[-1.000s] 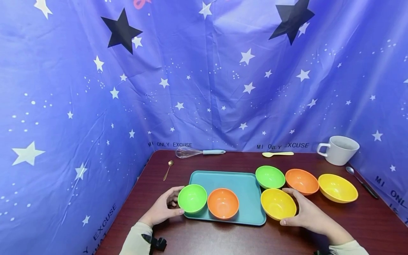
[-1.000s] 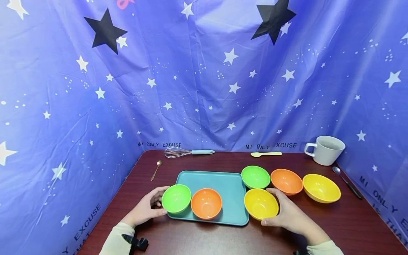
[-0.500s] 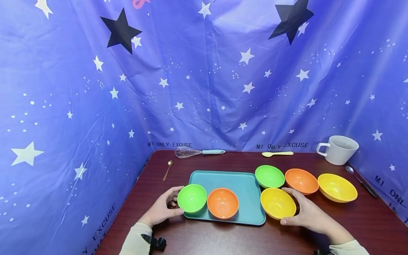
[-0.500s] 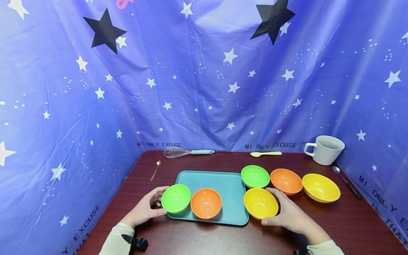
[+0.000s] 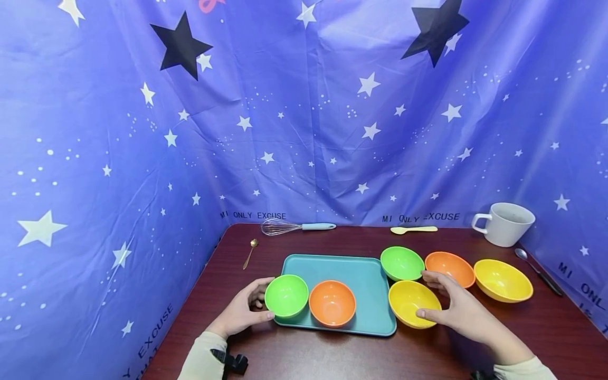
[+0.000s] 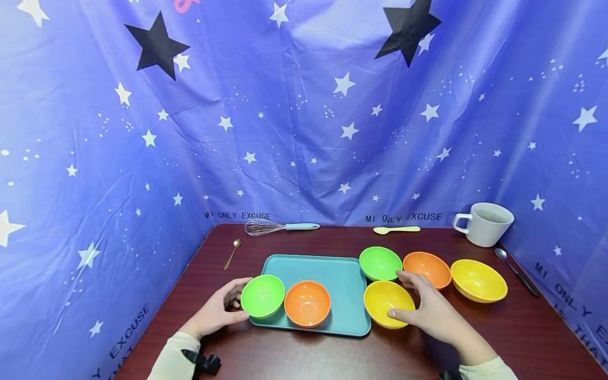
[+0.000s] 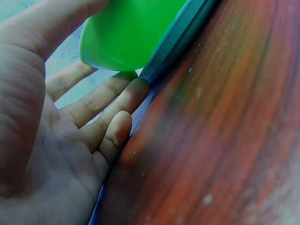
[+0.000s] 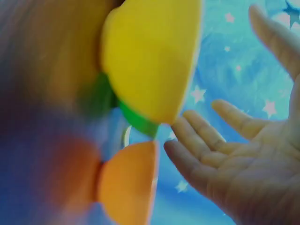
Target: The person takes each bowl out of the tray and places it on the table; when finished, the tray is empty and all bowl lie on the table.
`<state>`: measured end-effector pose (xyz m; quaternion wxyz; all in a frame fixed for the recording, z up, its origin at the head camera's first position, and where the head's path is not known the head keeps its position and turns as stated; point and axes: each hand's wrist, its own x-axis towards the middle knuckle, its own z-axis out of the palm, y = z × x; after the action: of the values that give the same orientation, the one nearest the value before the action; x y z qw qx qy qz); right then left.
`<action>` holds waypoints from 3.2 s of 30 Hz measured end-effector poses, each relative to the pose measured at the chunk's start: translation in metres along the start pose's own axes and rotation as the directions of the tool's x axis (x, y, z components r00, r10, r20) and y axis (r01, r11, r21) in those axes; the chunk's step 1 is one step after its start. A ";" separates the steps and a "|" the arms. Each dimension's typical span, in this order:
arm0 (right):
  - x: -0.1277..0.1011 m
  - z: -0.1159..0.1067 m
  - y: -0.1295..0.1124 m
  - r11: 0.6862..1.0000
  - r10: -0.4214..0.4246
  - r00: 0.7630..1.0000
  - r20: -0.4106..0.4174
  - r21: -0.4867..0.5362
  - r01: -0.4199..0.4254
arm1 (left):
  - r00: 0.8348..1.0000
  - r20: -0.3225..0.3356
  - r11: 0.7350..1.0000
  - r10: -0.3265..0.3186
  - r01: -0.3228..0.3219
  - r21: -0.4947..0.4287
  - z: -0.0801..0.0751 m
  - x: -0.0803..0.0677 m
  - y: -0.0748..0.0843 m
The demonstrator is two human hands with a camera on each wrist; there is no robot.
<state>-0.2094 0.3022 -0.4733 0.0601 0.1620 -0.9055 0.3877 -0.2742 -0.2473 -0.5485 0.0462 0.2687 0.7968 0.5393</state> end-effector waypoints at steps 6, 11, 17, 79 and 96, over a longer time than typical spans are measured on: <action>0.011 0.001 -0.027 0.998 -0.024 1.000 -0.014 -0.052 0.023 | 1.000 -0.001 1.000 0.002 -0.002 0.000 0.000 0.000 0.000; 0.023 0.014 -0.047 0.995 -0.089 0.996 -0.016 -0.052 0.088 | 1.000 0.000 1.000 0.007 -0.007 0.002 0.000 0.000 -0.001; 0.034 0.036 -0.059 0.990 -0.137 0.991 0.002 -0.041 0.137 | 1.000 -0.001 1.000 0.008 -0.008 0.002 0.000 0.000 -0.002; 0.068 0.142 -0.092 0.999 -0.038 0.968 0.250 0.040 0.029 | 1.000 -0.004 1.000 0.007 -0.007 -0.008 0.001 -0.003 -0.002; 0.070 0.138 -0.094 0.999 -0.007 0.977 0.211 0.032 0.001 | 1.000 0.004 1.000 0.000 0.000 0.005 0.000 -0.001 0.002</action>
<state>-0.2409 0.1247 -0.4881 -0.0381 0.2050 -0.9002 0.3824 -0.2729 -0.2469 -0.5469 0.0470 0.2698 0.7980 0.5368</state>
